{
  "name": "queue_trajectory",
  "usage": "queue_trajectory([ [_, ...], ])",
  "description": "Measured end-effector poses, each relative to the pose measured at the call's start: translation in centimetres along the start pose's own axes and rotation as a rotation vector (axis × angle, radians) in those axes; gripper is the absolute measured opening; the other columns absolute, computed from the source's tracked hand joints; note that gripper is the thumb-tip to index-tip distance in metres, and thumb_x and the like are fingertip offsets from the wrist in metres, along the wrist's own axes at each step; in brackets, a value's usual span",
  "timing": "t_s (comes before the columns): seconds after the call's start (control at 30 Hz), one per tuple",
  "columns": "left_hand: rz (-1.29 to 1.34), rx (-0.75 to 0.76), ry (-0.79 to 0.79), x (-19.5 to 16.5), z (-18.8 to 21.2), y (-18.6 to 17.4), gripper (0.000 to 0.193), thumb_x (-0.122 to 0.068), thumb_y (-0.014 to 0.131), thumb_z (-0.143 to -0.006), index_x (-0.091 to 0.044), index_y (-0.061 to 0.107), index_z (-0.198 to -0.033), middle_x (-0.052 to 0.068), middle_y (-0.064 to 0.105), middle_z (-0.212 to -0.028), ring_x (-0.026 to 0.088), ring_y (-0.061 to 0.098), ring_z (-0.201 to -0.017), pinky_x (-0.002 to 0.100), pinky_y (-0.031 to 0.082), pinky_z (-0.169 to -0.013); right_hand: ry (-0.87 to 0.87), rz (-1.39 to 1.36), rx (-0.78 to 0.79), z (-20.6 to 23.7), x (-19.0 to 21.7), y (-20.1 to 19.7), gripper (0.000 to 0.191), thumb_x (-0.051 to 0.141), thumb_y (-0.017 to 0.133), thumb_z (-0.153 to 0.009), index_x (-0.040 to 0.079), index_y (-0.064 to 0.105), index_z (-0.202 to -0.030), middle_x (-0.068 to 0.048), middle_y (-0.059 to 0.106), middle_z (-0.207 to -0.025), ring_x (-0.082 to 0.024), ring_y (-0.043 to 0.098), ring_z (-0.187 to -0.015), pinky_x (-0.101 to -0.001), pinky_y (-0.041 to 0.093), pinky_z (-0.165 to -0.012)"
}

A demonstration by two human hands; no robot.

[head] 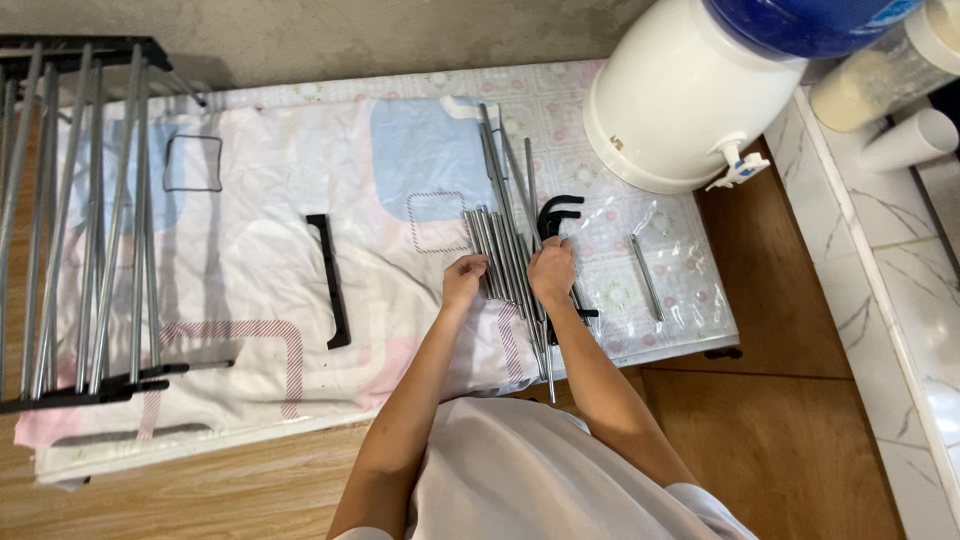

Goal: The person assembles a metal clothes drying rack on a bed, inserting metal tubes into black plastic end connectors one at a time and fitting a black plastic top bar onto the upright tubes to build up the rack frame.

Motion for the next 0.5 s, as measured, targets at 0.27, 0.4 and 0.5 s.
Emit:
queue_trajectory([
  [0.27,-0.234,-0.403,0.203,-3.9,1.8,-7.9,0.021,-0.012,0.067,-0.097,-0.004,0.064,-0.116,0.008,0.073,-0.098,0.019,0.070,-0.092,0.030,0.054,-0.083,-0.176,-0.186,0.132,1.7,5.4,1.4,0.022,0.002,0.060,-0.093,0.005,0.056,-0.114,-0.022,0.052,-0.121,-0.044,0.058,-0.101,-0.0546,0.045,-0.084],
  [0.4,-1.037,-0.590,0.752,-9.9,6.4,-13.3,0.057,-0.005,0.068,-0.083,-0.013,0.058,-0.139,0.017,0.055,-0.136,0.034,0.048,-0.129,0.051,0.034,-0.108,-0.479,-0.248,0.138,3.4,10.2,3.1,0.027,-0.003,0.065,-0.087,0.008,0.058,-0.110,-0.013,0.056,-0.113,-0.038,0.058,-0.106,-0.0483,0.039,-0.087],
  [0.5,-1.326,-0.564,0.857,-12.4,7.7,-18.2,0.051,-0.011,0.069,-0.087,-0.018,0.061,-0.136,0.011,0.058,-0.135,0.028,0.050,-0.132,0.059,0.028,-0.108,-0.572,-0.287,0.228,4.8,13.4,4.7,0.023,-0.002,0.066,-0.092,0.010,0.060,-0.110,-0.007,0.058,-0.110,-0.031,0.060,-0.105,-0.0469,0.038,-0.092],
])
Point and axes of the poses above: each hand's wrist, its own z-axis away from the middle knuckle, its own y-axis out of the palm, x = y × z, the point moved 4 cm from there along -z, towards the middle knuckle
